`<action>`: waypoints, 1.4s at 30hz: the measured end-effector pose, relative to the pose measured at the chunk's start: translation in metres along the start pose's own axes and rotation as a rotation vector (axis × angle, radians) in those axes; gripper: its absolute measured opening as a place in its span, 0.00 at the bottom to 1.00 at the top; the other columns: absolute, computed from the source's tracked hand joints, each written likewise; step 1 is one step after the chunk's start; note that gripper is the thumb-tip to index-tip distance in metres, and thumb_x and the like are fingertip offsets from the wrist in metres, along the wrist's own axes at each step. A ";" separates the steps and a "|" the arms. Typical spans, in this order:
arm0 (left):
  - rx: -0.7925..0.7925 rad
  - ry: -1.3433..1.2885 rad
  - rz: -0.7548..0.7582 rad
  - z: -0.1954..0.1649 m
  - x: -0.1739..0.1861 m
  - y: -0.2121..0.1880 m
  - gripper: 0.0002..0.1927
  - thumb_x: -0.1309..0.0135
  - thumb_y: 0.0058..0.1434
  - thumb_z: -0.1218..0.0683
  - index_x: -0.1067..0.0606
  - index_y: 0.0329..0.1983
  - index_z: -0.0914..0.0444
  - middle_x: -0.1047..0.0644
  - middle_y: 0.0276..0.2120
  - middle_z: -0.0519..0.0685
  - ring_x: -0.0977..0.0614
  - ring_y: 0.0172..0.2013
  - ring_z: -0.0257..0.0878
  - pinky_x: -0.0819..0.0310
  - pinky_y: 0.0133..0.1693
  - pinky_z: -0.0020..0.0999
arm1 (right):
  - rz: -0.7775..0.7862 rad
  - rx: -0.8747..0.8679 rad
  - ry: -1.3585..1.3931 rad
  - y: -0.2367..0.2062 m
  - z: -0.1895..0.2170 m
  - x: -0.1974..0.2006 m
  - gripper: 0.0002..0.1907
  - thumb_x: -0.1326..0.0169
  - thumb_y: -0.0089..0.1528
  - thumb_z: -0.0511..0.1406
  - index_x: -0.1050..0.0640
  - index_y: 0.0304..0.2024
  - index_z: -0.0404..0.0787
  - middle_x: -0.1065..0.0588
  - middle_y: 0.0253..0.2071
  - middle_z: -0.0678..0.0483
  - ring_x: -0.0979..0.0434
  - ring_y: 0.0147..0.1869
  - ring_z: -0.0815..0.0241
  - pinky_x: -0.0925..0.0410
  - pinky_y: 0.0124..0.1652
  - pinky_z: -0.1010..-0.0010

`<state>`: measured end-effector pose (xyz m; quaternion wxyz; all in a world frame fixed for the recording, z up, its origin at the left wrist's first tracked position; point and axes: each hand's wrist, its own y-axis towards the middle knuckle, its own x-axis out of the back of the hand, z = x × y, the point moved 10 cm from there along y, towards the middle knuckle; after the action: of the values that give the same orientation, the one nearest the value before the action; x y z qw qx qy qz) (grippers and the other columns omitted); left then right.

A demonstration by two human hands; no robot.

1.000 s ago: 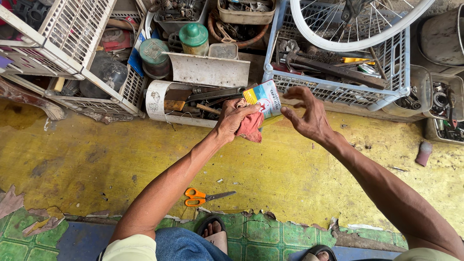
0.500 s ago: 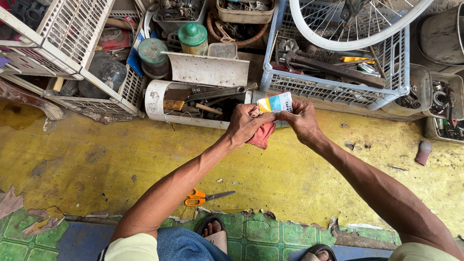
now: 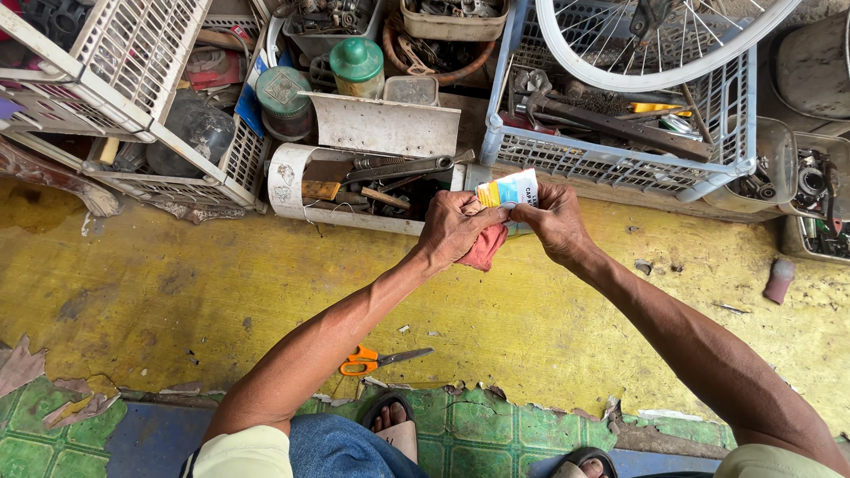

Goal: The person picks up a small yellow and blue package from the floor, tears the top open with their fingers, and then uses a hammer to tap the package while holding it with a cloth. They then move around the workshop carrying the opened package and a cloth.

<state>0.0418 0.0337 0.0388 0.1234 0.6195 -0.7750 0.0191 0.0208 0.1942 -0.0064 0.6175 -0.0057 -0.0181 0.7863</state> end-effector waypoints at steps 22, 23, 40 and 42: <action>0.041 -0.009 -0.001 0.018 -0.001 0.000 0.15 0.34 0.59 0.50 0.18 0.29 0.68 0.23 0.19 0.44 0.28 0.21 0.26 0.33 0.23 0.26 | 0.049 -0.067 -0.040 0.005 -0.033 0.009 0.06 0.42 0.61 0.26 0.17 0.40 0.35 0.17 0.36 0.51 0.19 0.36 0.68 0.23 0.41 0.72; 0.053 -0.048 0.001 0.019 -0.001 0.000 0.14 0.34 0.58 0.51 0.17 0.30 0.68 0.22 0.19 0.44 0.27 0.21 0.26 0.32 0.22 0.26 | 0.068 -0.080 -0.023 0.005 -0.035 0.010 0.06 0.43 0.61 0.26 0.18 0.40 0.35 0.17 0.36 0.51 0.18 0.36 0.68 0.22 0.42 0.72; 0.169 -0.420 -0.039 0.039 0.013 0.002 0.11 0.35 0.58 0.55 0.17 0.39 0.67 0.16 0.33 0.46 0.18 0.30 0.27 0.22 0.33 0.25 | -0.045 0.251 0.033 -0.004 0.028 0.032 0.10 0.46 0.63 0.29 0.26 0.47 0.42 0.23 0.46 0.53 0.22 0.47 0.66 0.24 0.50 0.70; 0.152 -0.438 -0.048 0.039 0.016 0.002 0.11 0.35 0.57 0.55 0.17 0.38 0.67 0.16 0.32 0.47 0.19 0.30 0.28 0.22 0.32 0.26 | -0.088 0.264 -0.111 -0.008 0.038 0.030 0.08 0.45 0.63 0.32 0.25 0.45 0.43 0.21 0.44 0.53 0.19 0.47 0.66 0.22 0.49 0.69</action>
<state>0.0304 0.0120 0.0047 -0.0941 0.6346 -0.7647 -0.0605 0.0207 0.2243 0.0320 0.6448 0.1197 0.0510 0.7532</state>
